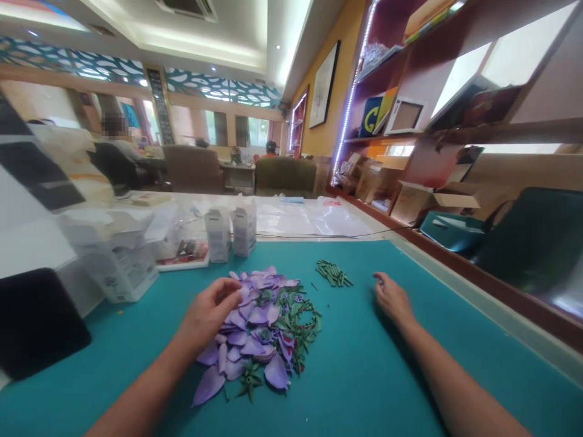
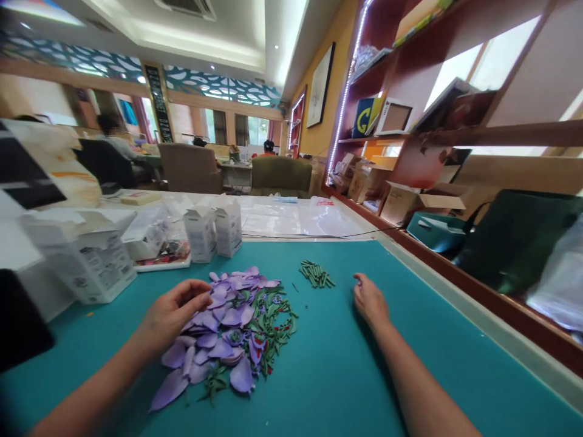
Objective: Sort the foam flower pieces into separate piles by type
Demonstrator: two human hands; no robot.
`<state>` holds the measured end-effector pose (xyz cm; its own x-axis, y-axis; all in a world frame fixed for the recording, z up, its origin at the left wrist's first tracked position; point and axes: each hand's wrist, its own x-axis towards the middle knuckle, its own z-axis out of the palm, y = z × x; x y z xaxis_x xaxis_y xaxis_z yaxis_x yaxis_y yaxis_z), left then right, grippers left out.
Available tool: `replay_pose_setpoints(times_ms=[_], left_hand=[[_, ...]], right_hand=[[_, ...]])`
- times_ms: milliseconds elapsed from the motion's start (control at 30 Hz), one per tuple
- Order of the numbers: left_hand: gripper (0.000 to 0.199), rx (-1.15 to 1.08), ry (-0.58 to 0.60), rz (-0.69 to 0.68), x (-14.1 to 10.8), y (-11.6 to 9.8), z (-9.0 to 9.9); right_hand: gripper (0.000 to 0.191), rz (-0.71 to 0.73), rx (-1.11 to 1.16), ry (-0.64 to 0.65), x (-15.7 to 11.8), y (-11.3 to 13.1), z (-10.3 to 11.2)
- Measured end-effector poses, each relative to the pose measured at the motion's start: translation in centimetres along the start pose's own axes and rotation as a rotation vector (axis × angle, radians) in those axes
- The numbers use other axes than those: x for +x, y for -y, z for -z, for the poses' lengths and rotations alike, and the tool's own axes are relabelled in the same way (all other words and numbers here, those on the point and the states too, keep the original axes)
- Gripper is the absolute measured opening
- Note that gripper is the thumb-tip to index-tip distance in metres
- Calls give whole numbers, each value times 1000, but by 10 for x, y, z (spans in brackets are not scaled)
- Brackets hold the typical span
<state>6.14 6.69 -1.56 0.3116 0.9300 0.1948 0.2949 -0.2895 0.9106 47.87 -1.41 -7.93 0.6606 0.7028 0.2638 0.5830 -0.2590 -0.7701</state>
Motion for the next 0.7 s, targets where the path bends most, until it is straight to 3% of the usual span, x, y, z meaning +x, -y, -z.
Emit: replay_pose_setpoints(times_ms=[33,133,233,367,633,700], left_hand=[[37,9,-35,13,1,4,6],[37,54,-142,54,6,19,23],[37,96,-207,86,9,36,33],[36,116,-223,114,12,48,36],[34,196,-206,140,16,51,36],[34,271,-251,118,17,53,36]], right_hand=[[25,33,-60,0,2,-9,0],[29,251,-535,-1,9,-32,-7],[29,352,-715,25,15,-45,-16],[30,391,-709,45,20,-49,-20],[36,377,-517,42,14,-44,-22],[39,362,-448,50,14,-43,-22]])
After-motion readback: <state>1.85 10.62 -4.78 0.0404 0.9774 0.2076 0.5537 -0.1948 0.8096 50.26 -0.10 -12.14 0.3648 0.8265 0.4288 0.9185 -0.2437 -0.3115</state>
